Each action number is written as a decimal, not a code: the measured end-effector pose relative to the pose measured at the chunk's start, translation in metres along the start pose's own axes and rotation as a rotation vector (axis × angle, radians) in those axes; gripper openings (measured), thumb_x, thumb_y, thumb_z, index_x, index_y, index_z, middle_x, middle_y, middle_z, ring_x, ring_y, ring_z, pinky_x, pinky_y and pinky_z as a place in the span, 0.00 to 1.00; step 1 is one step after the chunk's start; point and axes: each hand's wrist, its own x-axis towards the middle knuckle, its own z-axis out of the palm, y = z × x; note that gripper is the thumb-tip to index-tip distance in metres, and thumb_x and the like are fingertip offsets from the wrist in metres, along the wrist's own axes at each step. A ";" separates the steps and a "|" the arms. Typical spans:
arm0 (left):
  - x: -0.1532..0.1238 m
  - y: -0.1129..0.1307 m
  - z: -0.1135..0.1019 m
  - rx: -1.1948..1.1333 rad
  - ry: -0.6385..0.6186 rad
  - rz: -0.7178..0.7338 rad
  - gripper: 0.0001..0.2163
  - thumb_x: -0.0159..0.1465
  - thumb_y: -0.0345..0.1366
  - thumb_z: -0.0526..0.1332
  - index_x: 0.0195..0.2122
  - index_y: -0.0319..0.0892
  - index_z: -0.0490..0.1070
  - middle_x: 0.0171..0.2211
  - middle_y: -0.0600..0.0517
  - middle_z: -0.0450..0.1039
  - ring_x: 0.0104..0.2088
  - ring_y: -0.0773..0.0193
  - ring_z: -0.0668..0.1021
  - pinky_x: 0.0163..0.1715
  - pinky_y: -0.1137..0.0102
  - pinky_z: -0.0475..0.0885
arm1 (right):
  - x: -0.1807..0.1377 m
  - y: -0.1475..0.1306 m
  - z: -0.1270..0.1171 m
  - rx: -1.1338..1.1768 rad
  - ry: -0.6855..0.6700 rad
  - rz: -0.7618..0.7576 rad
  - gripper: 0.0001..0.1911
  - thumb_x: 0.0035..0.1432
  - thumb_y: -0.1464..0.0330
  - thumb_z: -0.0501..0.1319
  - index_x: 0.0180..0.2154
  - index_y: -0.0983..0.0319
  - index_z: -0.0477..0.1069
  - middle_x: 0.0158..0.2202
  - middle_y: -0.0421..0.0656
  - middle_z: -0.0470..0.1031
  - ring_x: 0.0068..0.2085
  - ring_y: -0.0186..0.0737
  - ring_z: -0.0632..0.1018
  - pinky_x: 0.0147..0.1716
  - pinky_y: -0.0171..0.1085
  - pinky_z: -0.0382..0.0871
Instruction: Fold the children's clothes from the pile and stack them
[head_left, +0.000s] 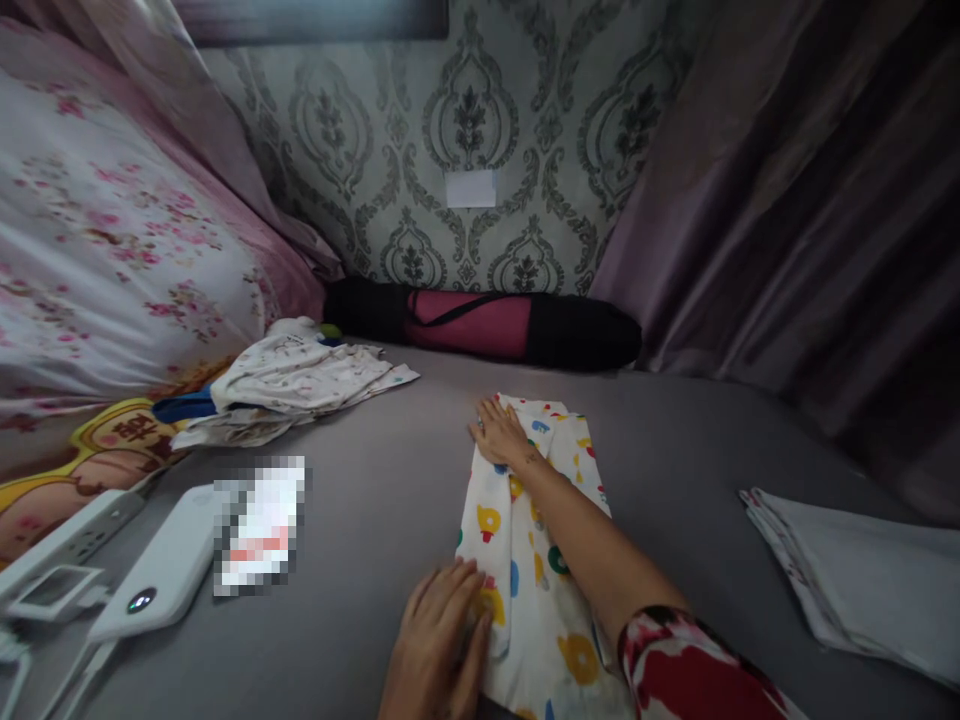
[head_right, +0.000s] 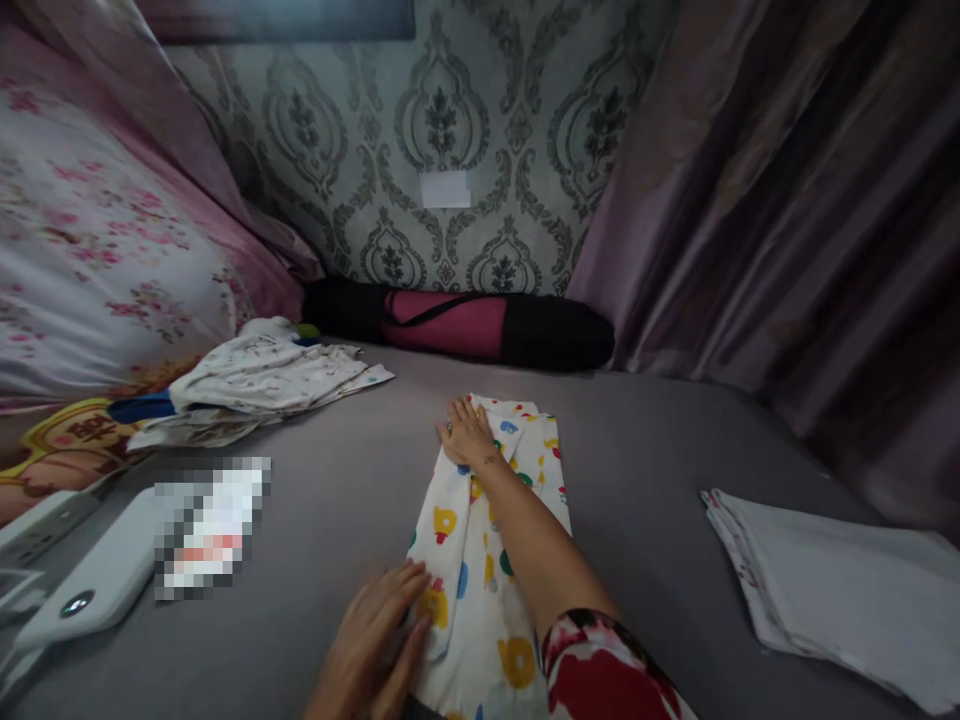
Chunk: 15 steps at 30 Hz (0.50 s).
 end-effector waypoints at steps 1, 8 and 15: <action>-0.001 -0.001 0.002 0.036 -0.017 0.029 0.16 0.65 0.36 0.56 0.55 0.45 0.68 0.52 0.45 0.73 0.53 0.56 0.74 0.52 0.58 0.71 | 0.001 0.002 -0.002 0.013 -0.030 -0.005 0.34 0.66 0.56 0.39 0.66 0.69 0.49 0.68 0.49 0.46 0.68 0.45 0.46 0.64 0.47 0.33; 0.009 0.001 -0.008 0.218 -0.163 0.247 0.21 0.66 0.44 0.55 0.60 0.51 0.64 0.60 0.52 0.64 0.59 0.52 0.68 0.54 0.55 0.68 | -0.028 0.018 -0.023 0.008 -0.032 -0.053 0.35 0.66 0.53 0.38 0.67 0.66 0.47 0.69 0.49 0.42 0.69 0.45 0.42 0.64 0.49 0.29; 0.015 0.009 -0.020 0.046 -0.373 0.125 0.20 0.69 0.45 0.50 0.62 0.54 0.59 0.63 0.54 0.60 0.64 0.53 0.60 0.61 0.48 0.55 | -0.047 0.029 -0.011 -0.010 -0.034 0.048 0.33 0.67 0.56 0.39 0.66 0.67 0.47 0.69 0.47 0.44 0.68 0.43 0.44 0.64 0.49 0.31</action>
